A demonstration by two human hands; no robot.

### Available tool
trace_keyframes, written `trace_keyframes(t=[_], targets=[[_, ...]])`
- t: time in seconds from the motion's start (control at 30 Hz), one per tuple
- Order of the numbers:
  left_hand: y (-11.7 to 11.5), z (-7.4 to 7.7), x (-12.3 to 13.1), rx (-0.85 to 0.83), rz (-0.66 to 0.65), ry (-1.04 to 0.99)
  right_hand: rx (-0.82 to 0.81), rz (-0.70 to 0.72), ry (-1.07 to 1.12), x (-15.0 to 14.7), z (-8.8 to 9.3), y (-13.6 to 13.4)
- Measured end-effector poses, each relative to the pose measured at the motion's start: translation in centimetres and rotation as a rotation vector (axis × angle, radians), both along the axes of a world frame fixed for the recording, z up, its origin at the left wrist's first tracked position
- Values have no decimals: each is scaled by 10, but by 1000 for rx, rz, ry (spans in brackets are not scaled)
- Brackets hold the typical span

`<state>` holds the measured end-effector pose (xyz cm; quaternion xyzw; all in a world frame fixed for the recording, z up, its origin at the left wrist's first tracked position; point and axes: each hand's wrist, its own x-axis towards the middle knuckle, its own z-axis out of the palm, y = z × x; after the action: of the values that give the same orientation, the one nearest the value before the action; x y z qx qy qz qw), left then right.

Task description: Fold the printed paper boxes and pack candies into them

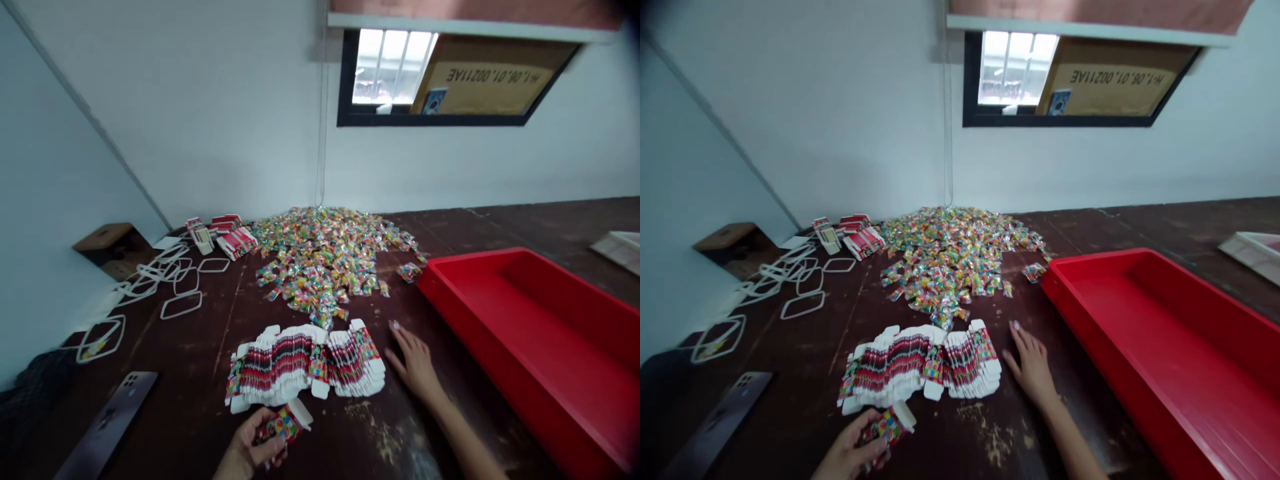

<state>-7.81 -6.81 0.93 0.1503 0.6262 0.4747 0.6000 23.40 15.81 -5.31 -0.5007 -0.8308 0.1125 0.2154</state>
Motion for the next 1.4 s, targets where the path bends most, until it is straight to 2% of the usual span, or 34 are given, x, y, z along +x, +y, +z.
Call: trace_keyframes(t=[0.1, 0.17, 0.23, 0.33, 0.43, 0.5, 0.57, 0.63, 0.7, 0.77, 0.8, 0.87, 0.93, 1.0, 1.07, 1.13, 1.27, 1.4], targets=[[5, 0, 11, -17, 52, -176, -80, 104, 18, 45, -37, -88], [11, 2, 17, -10, 14, -256, -187, 172, 63, 63, -49, -138], [18, 2, 24, 48, -100, -306, -304, 209, 150, 63, -46, -175], [29, -2, 36, 100, -325, -218, -449, 137, 386, 35, -15, -200], [34, -11, 53, 98, -476, -130, -580, -77, 697, -10, 28, -189], [32, -16, 64, 116, -483, -110, -645, -25, 808, -38, 53, -167], [28, -17, 71, 139, -478, -121, -570, 64, 766, -60, 71, -143], [24, -15, 73, 156, -485, -158, -439, 139, 663, -76, 82, -124], [21, -10, 70, 177, -470, -182, -356, 235, 568, -86, 85, -115], [21, -5, 65, 221, -431, -159, -378, 343, 527, -93, 82, -117], [21, -4, 62, 242, -409, -150, -414, 362, 548, -95, 78, -122], [23, -2, 58, 245, -372, -161, -518, 275, 692, -97, 70, -132], [25, -4, 54, 198, -339, -195, -726, 109, 925, -97, 61, -141], [27, -7, 52, 148, -313, -220, -1065, 15, 1123, -97, 56, -145], [31, -8, 50, 143, -314, -246, -1400, 4, 1235, -95, 56, -142], [35, -8, 48, 171, -352, -272, -1575, 14, 1280, -92, 60, -135], [41, -6, 44, 192, -382, -350, -1608, 64, 1296, -84, 68, -123], [43, 0, 45, 185, -381, -383, -1512, 80, 1277, -86, 68, -123]])
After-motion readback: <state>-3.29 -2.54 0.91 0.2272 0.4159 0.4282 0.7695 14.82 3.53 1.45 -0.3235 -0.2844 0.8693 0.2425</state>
